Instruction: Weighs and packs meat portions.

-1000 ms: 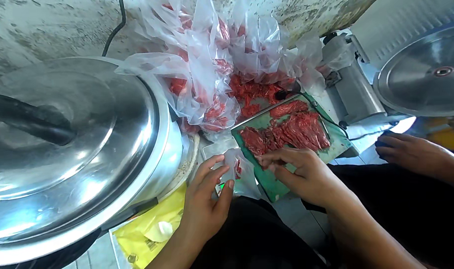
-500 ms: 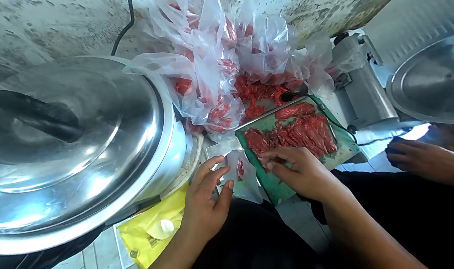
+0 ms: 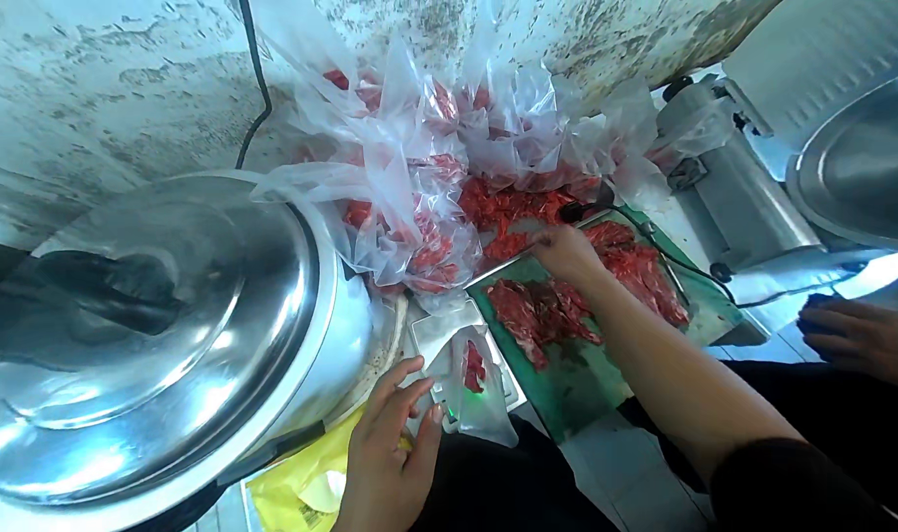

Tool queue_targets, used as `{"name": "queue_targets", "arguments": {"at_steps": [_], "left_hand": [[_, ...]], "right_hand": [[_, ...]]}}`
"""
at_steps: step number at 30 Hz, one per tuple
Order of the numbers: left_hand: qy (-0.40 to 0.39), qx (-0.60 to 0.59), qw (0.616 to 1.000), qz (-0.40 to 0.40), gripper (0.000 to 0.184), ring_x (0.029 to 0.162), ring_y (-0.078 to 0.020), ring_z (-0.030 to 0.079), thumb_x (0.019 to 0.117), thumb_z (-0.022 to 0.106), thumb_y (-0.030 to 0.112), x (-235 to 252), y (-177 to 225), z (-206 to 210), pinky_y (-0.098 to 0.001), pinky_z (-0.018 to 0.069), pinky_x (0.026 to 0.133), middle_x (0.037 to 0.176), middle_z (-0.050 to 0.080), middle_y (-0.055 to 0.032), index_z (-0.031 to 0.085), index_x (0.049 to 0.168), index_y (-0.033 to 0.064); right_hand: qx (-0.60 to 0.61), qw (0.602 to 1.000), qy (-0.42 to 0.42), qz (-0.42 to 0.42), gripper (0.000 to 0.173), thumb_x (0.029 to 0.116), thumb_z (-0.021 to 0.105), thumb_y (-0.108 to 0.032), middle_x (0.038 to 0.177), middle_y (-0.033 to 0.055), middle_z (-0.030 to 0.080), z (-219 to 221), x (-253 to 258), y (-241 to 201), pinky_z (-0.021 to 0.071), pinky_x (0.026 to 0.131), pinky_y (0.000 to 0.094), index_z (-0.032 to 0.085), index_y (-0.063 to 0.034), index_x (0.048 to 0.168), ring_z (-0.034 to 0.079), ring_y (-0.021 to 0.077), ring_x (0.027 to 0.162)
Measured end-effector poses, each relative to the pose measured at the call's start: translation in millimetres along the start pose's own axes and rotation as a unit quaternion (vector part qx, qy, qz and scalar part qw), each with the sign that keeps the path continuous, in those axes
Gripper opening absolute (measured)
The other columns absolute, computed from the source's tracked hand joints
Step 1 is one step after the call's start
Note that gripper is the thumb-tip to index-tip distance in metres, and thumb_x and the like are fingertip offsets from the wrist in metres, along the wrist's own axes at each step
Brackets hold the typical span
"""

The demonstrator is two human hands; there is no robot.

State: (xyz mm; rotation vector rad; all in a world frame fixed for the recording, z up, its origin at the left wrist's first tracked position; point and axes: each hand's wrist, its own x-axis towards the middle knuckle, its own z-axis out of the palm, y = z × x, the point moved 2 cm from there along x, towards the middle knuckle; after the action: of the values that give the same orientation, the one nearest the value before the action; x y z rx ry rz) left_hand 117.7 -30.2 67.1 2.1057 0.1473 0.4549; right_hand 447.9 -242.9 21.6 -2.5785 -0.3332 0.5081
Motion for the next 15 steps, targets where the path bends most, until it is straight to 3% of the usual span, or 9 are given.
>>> {"name": "queue_targets", "arguments": {"at_steps": [4, 6, 12, 15], "left_hand": [[-0.003, 0.023, 0.999, -0.023, 0.024, 0.080, -0.0033, 0.063, 0.0958, 0.067, 0.018, -4.4, 6.7, -9.3, -0.0182, 0.0528, 0.062, 0.139, 0.060, -0.0115, 0.073, 0.116, 0.0059], [-0.002, 0.032, 0.999, -0.032, 0.024, 0.081, -0.0031, 0.062, 0.0958, 0.067, 0.017, -6.9, 8.5, -12.9, -0.0180, 0.0525, 0.062, 0.140, 0.060, -0.0116, 0.072, 0.116, 0.0050], [0.007, 0.046, 0.998, -0.043, 0.023, 0.079, -0.0034, 0.063, 0.0948, 0.068, 0.013, -11.2, 10.6, -17.3, -0.0180, 0.0526, 0.061, 0.139, 0.060, -0.0137, 0.072, 0.115, 0.0025], [0.005, 0.055, 0.997, -0.051, 0.023, 0.079, -0.0035, 0.063, 0.0950, 0.068, 0.013, -11.3, 10.7, -18.0, -0.0182, 0.0525, 0.061, 0.141, 0.059, -0.0128, 0.072, 0.116, 0.0035]], "right_hand": [[-0.047, 0.998, -0.029, 0.018, 0.027, 0.0983, 0.060, -0.021, 0.115, 0.0211, 0.072, 7.0, 53.8, 3.6, 0.0499, 0.092, 0.0710, 0.074, -0.0102, 0.119, 0.067, 0.0431, 0.112], [-0.068, 0.997, -0.044, 0.018, 0.026, 0.0974, 0.061, -0.022, 0.114, 0.0219, 0.072, 11.8, 76.3, 6.2, 0.0501, 0.091, 0.0707, 0.076, -0.0097, 0.114, 0.067, 0.0432, 0.111], [-0.184, 0.973, -0.129, 0.057, 0.033, 0.0973, 0.063, -0.026, 0.123, 0.0271, 0.067, 29.4, 100.5, 5.8, 0.0457, 0.095, 0.0735, 0.070, 0.0001, 0.117, 0.062, 0.0466, 0.119], [-0.212, 0.962, -0.164, 0.042, 0.032, 0.0976, 0.063, -0.025, 0.123, 0.0265, 0.067, 42.2, 112.0, 15.2, 0.0482, 0.095, 0.0697, 0.070, 0.0015, 0.114, 0.063, 0.0446, 0.119]]}}
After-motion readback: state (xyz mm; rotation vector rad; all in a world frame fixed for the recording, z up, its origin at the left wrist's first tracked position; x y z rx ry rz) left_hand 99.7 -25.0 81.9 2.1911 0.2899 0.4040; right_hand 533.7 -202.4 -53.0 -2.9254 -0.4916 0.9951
